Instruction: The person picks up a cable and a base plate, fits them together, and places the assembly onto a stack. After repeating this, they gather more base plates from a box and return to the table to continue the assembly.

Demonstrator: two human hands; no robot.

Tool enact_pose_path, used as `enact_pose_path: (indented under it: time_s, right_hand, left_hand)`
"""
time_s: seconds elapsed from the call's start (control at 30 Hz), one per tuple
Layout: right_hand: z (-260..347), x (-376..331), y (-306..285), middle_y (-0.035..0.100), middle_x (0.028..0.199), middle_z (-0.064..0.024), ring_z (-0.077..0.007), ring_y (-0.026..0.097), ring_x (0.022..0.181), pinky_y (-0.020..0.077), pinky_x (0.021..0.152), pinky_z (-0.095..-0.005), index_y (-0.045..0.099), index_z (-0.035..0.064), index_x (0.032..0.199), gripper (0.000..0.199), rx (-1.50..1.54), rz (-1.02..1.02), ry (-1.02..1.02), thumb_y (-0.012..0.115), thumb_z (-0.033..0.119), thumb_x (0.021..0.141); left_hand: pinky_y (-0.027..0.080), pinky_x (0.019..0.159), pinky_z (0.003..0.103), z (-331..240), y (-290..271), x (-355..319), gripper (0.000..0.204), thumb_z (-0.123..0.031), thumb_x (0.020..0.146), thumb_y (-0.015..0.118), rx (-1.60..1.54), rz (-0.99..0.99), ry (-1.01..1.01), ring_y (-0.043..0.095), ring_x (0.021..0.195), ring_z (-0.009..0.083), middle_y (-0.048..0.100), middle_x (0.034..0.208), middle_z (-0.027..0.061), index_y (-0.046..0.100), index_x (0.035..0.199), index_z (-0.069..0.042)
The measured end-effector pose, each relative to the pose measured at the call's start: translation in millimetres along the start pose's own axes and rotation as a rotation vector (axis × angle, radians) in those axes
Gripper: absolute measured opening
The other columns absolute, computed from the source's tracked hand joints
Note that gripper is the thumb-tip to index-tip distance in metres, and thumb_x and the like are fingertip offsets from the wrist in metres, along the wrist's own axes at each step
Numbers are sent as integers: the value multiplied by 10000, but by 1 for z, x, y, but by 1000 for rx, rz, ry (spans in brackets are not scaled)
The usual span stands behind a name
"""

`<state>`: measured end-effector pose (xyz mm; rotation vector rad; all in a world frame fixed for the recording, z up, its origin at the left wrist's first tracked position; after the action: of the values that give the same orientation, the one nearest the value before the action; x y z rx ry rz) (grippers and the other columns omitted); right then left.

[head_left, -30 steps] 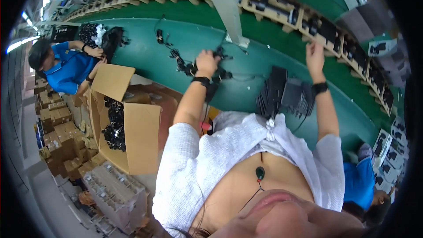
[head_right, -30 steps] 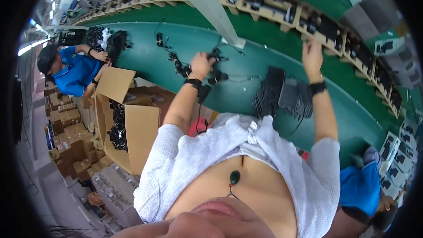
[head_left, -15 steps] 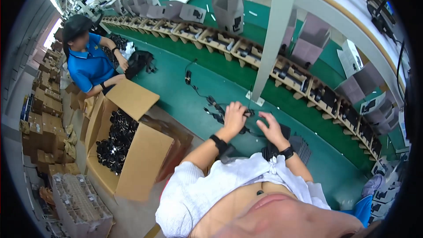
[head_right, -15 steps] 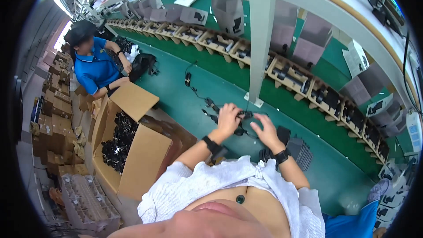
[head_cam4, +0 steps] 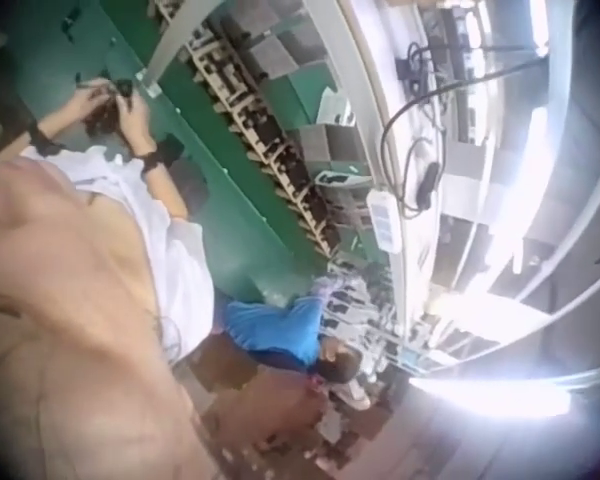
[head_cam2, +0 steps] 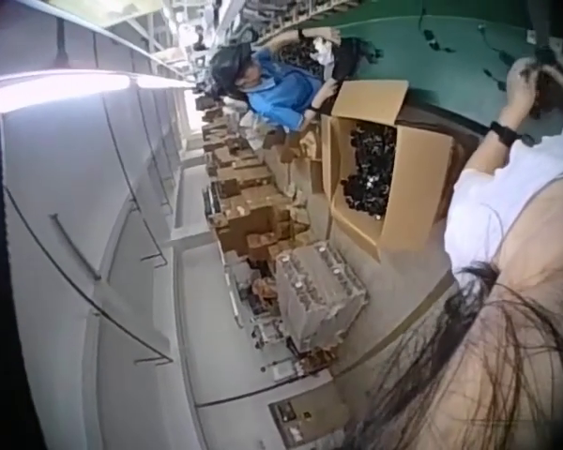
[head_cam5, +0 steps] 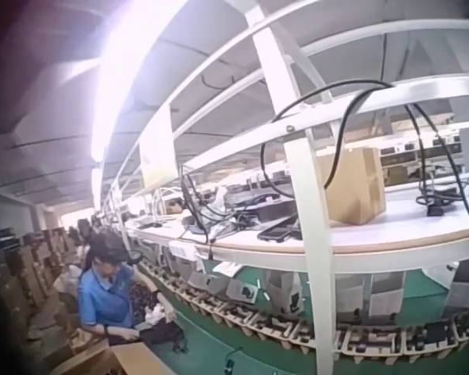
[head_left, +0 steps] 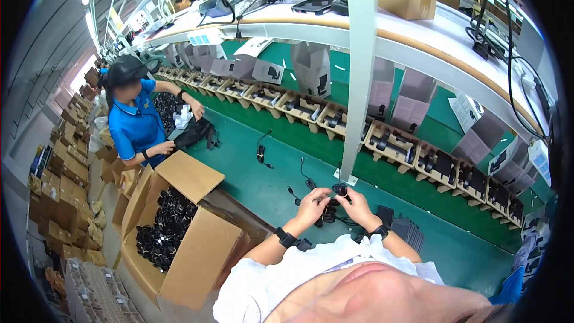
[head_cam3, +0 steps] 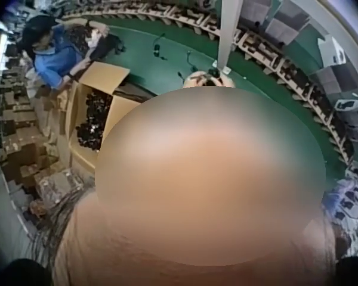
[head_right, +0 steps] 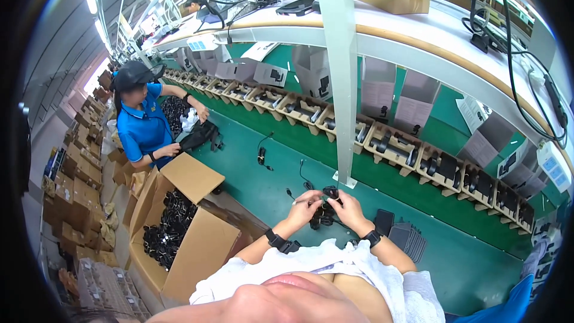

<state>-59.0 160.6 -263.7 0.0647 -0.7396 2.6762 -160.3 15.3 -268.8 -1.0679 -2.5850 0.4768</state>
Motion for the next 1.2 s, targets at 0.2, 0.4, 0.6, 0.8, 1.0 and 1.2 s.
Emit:
enact_pose_path:
  time_s: [0.2,0.4,0.6,0.8,1.0,1.2]
  right_hand:
    - [6,-2,-15,617,953,-115,-289,575,949,461,781,-368,588,43,1025,237,-137,-293,-274,613,164,822]
    - [42,-6,-29,609,876,-83,-272,591,863,461,717,-361,554,71,1107,280,-184,-217,-339,588,132,835]
    - [38,-9,-35,541,650,-34,-78,499,546,395,467,-211,421,64,936,202,861,-180,216,502,249,946]
    - [23,-9,-68,466,588,20,-47,419,456,324,398,-215,437,39,991,319,588,-327,209,662,213,845]
    - [-10,-39,-70,608,908,-159,-333,574,801,459,721,-374,616,25,1086,421,-291,134,-108,641,329,796]
    - [16,-50,-78,614,861,-102,-225,594,791,465,716,-311,607,-18,983,252,44,168,-18,580,206,871]
  left_hand:
    - [344,1003,372,-7,3,-1,901,-183,685,767,463,1,168,413,1198,354,412,1306,216,227,1387,-17]
    - [377,971,309,-34,29,3,925,-107,710,758,-110,171,30,448,1152,208,453,1275,138,162,1412,-25]
    - [463,822,274,-46,46,3,722,-252,837,669,-838,579,-327,534,980,113,513,1132,93,240,1387,-68]
    - [454,562,235,-24,49,-10,461,-121,861,601,-450,572,-256,533,584,110,591,864,70,399,1265,-26]
    - [301,1040,421,-107,16,7,566,24,700,598,667,-68,640,360,1258,330,433,1307,150,440,1239,-42]
    - [462,846,363,-20,27,19,337,-235,956,416,-56,580,-140,619,938,258,618,1033,139,464,1224,-38]
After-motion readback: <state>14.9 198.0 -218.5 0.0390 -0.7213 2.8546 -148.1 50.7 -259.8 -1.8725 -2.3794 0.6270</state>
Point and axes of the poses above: each hand's wrist, its own x-axis towards the middle knuckle, its own y-axis out of the palm, z = x × y, the point moved 1 cm from there along x, towards the middle knuckle
